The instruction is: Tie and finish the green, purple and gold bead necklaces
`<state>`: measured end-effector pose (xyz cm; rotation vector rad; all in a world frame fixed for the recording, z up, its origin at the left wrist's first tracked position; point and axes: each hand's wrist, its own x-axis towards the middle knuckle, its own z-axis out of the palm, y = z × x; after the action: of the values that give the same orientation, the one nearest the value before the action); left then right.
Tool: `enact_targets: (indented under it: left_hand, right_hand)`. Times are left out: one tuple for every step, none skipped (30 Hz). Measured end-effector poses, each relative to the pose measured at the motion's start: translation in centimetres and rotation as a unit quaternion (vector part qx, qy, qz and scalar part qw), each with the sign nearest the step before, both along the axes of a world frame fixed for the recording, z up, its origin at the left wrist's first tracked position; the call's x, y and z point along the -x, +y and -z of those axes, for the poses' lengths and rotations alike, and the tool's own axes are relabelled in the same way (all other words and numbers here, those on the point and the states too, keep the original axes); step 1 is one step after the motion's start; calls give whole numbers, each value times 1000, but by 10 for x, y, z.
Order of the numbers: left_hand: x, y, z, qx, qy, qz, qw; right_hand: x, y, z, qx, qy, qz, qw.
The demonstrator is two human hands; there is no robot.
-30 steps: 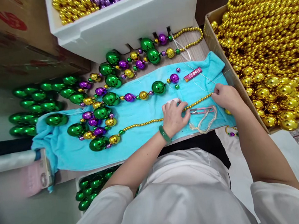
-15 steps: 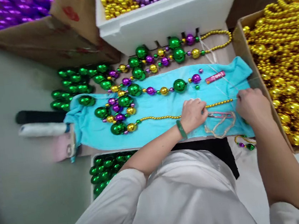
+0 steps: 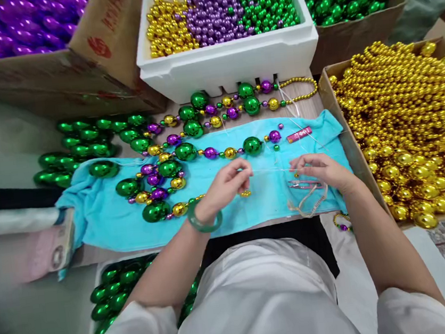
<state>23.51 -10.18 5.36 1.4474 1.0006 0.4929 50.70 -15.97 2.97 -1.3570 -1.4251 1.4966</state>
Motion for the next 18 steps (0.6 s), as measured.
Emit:
enact_targets:
  left_hand:
    - [9, 2, -6, 9, 1, -14, 1000]
    - [18, 3, -11, 17, 3, -27, 999]
    - [26, 4, -15, 23, 8, -38, 999]
    - [33, 5, -18, 29, 15, -47, 998]
    - [40, 5, -21, 34, 23, -54, 998]
    - [46, 5, -23, 39, 33, -60, 997]
    - [52, 5, -24, 42, 42, -66, 996]
    - [57, 6, -24, 43, 49, -76, 995]
    - [64, 7, -24, 44, 55, -88, 994]
    - [71, 8, -23, 43, 61, -104, 992]
    - [78, 10, -21, 41, 68, -121, 990]
    - [86, 13, -19, 39, 76, -137, 987]
    - [95, 17, -16, 37, 86, -153, 984]
    - [103, 20, -13, 33, 96, -176, 979]
    - [111, 24, -9, 26, 107, -209, 972]
    - [119, 28, -5, 18, 117, -247, 962]
    - [126, 31, -1, 9, 124, -285, 950]
    - [133, 33, 4, 1, 131, -321, 938]
  right_hand:
    - [-7, 2, 0, 24, 27, -3, 999]
    - [-12, 4, 0, 44, 41, -1, 998]
    - [-16, 6, 0, 56, 42, 5, 998]
    - [-19, 9, 1, 61, 34, 13, 997]
    - [-21, 12, 0, 65, 21, 18, 997]
    - [-23, 15, -1, 70, 5, 22, 997]
    - [-25, 18, -2, 75, -11, 24, 997]
    - [-27, 20, -3, 79, -25, 26, 996]
    - [-30, 23, -5, 83, -37, 29, 995]
    - [-33, 24, -6, 86, -48, 30, 995]
    - [-37, 25, -8, 91, -59, 31, 994]
    - [-40, 26, -9, 96, -73, 32, 992]
    - [-44, 26, -9, 102, -91, 33, 990]
    - [-47, 26, -9, 108, -110, 36, 987]
    - [-50, 27, -9, 111, -128, 42, 985]
    - [-52, 27, -8, 111, -141, 50, 983]
    - [-53, 27, -7, 106, -147, 57, 982]
    - [-54, 27, -6, 99, -146, 63, 982]
